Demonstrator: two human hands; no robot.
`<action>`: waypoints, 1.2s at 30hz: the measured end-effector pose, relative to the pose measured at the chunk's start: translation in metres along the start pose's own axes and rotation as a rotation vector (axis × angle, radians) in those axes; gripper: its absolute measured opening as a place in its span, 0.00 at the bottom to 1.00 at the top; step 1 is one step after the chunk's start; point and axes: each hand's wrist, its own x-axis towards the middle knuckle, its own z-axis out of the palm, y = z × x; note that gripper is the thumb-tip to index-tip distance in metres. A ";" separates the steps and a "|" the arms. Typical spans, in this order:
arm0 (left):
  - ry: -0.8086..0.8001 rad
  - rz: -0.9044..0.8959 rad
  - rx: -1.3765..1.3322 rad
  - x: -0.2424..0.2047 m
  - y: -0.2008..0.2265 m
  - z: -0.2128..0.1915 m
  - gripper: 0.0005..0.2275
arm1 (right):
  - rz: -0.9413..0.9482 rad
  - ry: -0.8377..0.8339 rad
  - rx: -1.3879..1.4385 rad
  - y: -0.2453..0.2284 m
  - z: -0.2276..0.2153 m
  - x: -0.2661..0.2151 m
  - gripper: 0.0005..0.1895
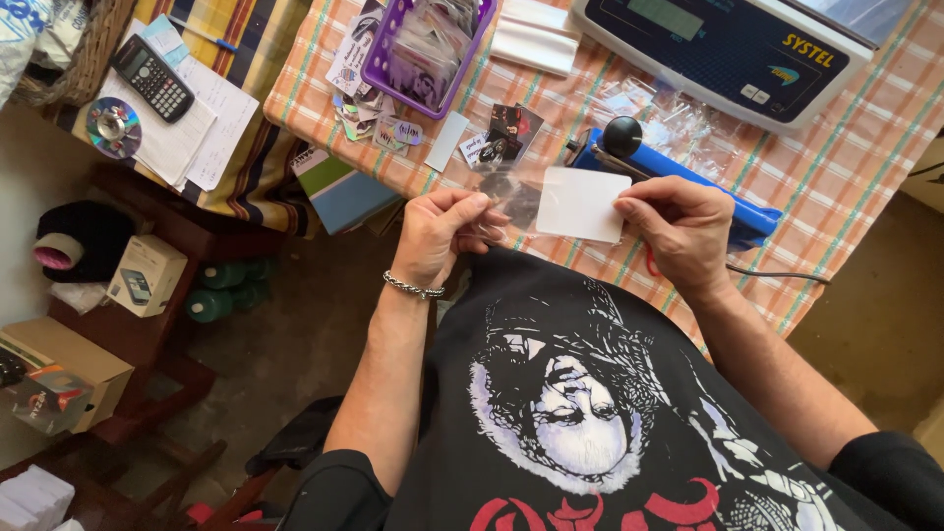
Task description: Packaging small printed stickers into plastic bags and sealing them with a heat sealer
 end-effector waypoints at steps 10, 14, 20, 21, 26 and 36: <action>-0.119 -0.014 0.146 0.008 -0.016 0.013 0.09 | 0.059 -0.206 -0.018 -0.026 0.034 0.012 0.08; -0.130 -0.028 0.119 0.005 -0.010 0.024 0.08 | 0.201 -0.220 -0.005 -0.030 0.045 0.015 0.11; 0.002 0.490 0.592 0.008 0.003 0.024 0.06 | 0.547 -0.155 0.228 -0.008 0.041 0.028 0.17; 0.002 0.488 0.590 0.009 0.009 0.026 0.06 | 0.548 -0.154 0.227 0.002 0.037 0.029 0.17; -0.110 1.383 1.262 0.008 0.022 0.042 0.06 | 0.608 -0.281 0.484 0.027 0.036 0.033 0.15; -0.103 0.218 0.319 0.018 -0.025 0.015 0.13 | 0.549 -0.159 0.240 0.001 0.036 0.031 0.06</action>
